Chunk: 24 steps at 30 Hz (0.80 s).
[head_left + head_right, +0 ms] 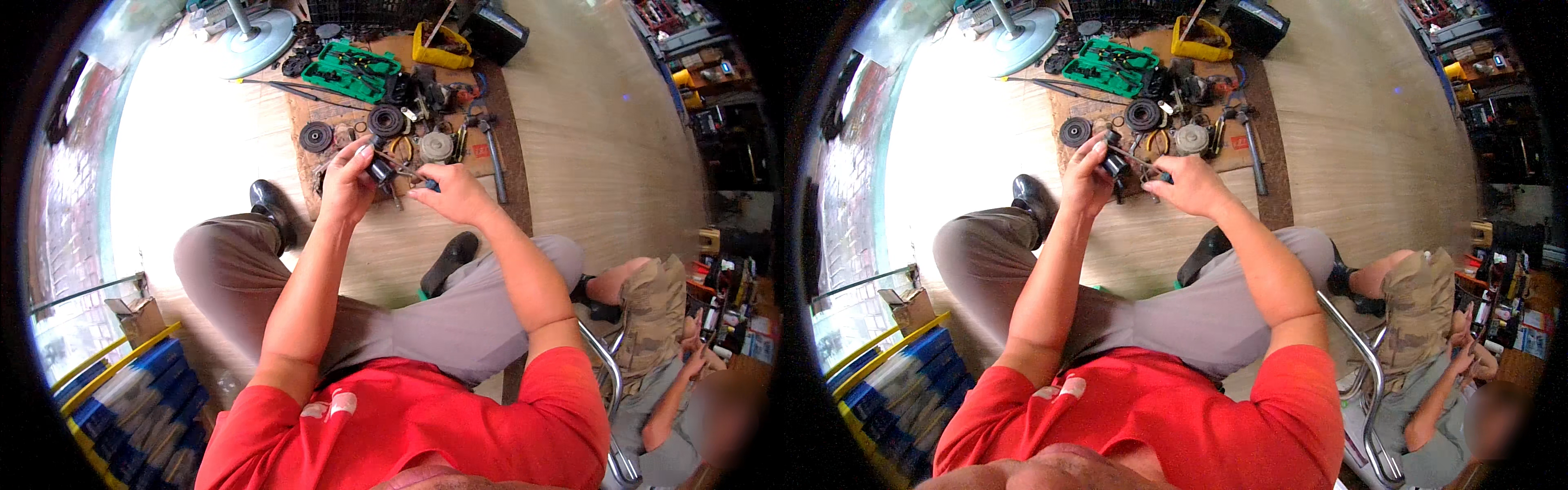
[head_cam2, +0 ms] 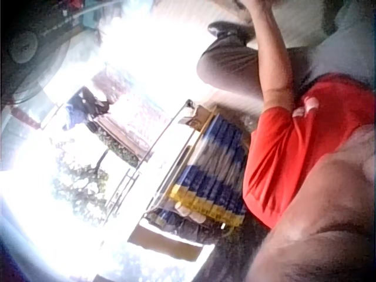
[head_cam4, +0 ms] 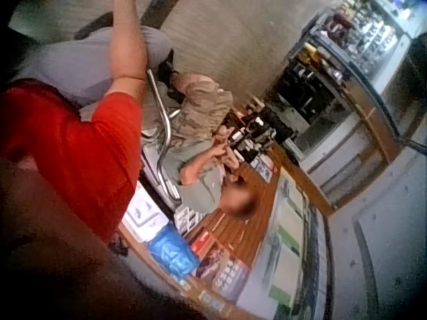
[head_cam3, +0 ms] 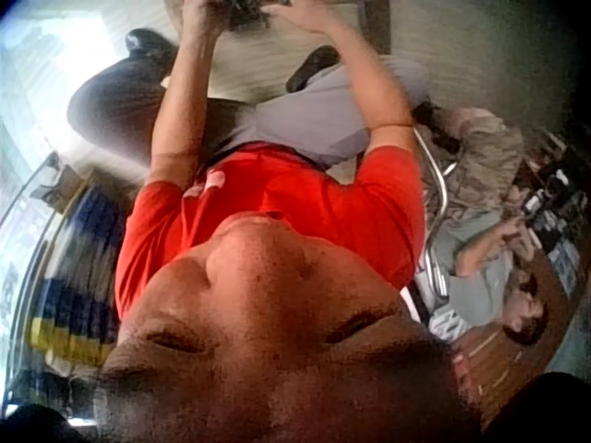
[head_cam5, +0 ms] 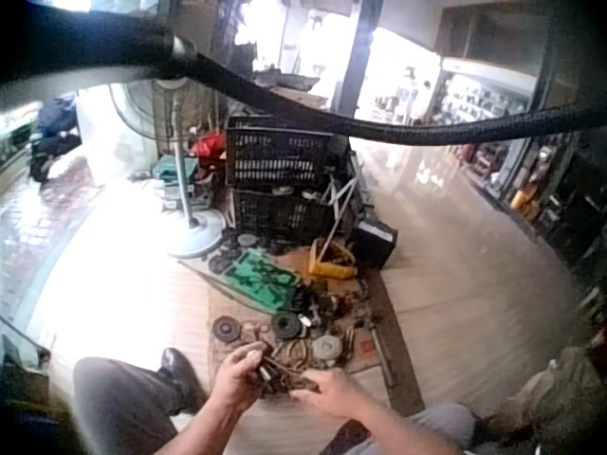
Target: The person disassembles an alternator by hand and using a screwdriver to remove internal components and then handles a small cylindrical part with pliers.
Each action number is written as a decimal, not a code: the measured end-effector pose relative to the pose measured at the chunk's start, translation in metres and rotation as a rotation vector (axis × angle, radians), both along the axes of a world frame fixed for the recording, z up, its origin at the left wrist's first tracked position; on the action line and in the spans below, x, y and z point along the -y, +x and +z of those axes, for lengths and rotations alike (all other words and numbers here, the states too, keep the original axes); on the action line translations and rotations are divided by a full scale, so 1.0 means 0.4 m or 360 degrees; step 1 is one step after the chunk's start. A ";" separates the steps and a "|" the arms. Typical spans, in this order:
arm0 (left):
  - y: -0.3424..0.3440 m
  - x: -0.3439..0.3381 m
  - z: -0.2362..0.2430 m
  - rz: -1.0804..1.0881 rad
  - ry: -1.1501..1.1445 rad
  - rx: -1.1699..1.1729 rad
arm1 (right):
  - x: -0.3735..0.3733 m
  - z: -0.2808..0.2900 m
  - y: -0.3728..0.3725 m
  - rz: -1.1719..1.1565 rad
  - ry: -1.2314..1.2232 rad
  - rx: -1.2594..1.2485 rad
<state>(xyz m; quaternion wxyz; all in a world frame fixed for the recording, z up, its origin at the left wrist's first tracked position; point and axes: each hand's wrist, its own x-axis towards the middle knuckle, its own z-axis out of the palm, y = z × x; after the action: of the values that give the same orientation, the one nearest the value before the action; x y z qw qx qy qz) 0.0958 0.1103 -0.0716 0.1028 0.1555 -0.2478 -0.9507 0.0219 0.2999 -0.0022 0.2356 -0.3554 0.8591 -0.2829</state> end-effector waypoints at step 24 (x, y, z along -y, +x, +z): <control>0.030 -0.081 0.037 -0.0177 -0.1229 0.0047 | 0.002 -0.016 -0.012 -0.0409 -0.0601 0.0776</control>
<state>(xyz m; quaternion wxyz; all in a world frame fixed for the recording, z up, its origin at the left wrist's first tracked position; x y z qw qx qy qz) 0.1080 0.1427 -0.0570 0.0987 0.1054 -0.5969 -0.7892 0.0170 0.2993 -0.0088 0.3265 -0.2036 0.7477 -0.5412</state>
